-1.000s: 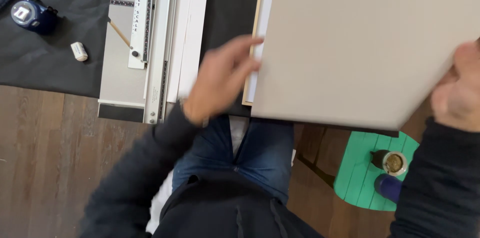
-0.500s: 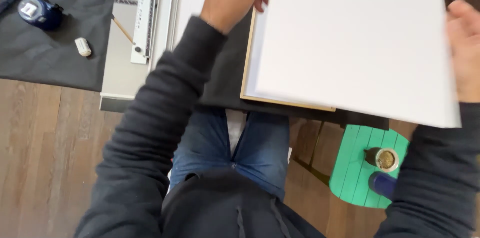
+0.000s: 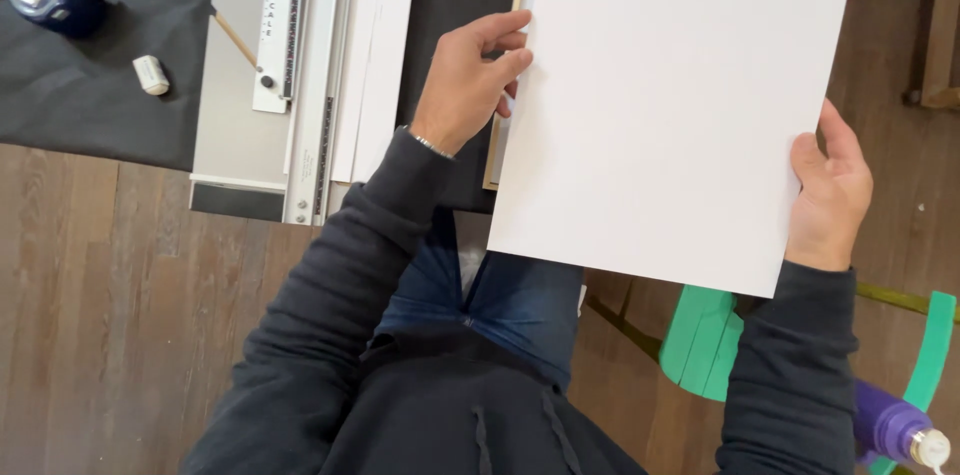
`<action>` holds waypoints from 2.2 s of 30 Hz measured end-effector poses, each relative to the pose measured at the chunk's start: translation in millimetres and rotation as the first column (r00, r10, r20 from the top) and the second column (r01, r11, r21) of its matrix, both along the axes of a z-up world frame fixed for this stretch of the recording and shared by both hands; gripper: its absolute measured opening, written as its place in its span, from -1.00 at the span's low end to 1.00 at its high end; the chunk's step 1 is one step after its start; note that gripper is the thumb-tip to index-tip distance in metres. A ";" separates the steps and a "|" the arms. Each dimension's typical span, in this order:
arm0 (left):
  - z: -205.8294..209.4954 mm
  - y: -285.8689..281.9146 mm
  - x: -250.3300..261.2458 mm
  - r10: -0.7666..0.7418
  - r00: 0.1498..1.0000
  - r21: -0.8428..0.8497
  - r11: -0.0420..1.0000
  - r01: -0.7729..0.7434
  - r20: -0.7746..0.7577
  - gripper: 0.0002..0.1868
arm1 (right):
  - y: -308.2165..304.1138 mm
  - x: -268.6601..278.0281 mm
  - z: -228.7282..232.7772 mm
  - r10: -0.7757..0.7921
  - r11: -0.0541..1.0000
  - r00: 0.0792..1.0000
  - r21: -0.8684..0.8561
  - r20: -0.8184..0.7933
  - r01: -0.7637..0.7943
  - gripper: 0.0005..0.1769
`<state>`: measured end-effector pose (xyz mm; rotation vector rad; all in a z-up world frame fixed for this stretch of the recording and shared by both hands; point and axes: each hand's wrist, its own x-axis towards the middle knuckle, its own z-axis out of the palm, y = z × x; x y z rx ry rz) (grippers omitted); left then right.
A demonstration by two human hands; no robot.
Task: Measuring and cutting a picture mat using a mat cutter.
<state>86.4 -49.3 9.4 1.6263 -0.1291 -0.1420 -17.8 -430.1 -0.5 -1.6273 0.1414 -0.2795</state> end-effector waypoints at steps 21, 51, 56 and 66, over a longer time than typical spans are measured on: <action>54.0 7.7 -86.1 -0.353 0.934 -0.407 0.863 0.299 -0.063 -0.56 | -45.0 27.0 -21.2 0.092 0.972 0.984 0.201 0.155 -0.122 -0.37; 19.3 -0.3 83.8 0.098 0.879 -0.108 0.993 -0.054 0.467 -0.72 | -32.4 52.6 60.9 -0.026 0.953 0.902 -0.262 0.431 0.152 -0.73; 45.8 21.5 5.7 0.066 0.997 -0.167 0.984 -0.059 0.035 -0.75 | 10.0 17.6 42.9 -0.026 0.997 0.938 -0.060 0.346 0.050 -0.70; 15.9 62.7 -76.7 0.124 0.958 -0.001 0.992 -0.129 -0.260 -0.51 | 83.2 -42.0 -2.1 -0.095 0.898 0.988 0.438 0.122 0.033 -0.55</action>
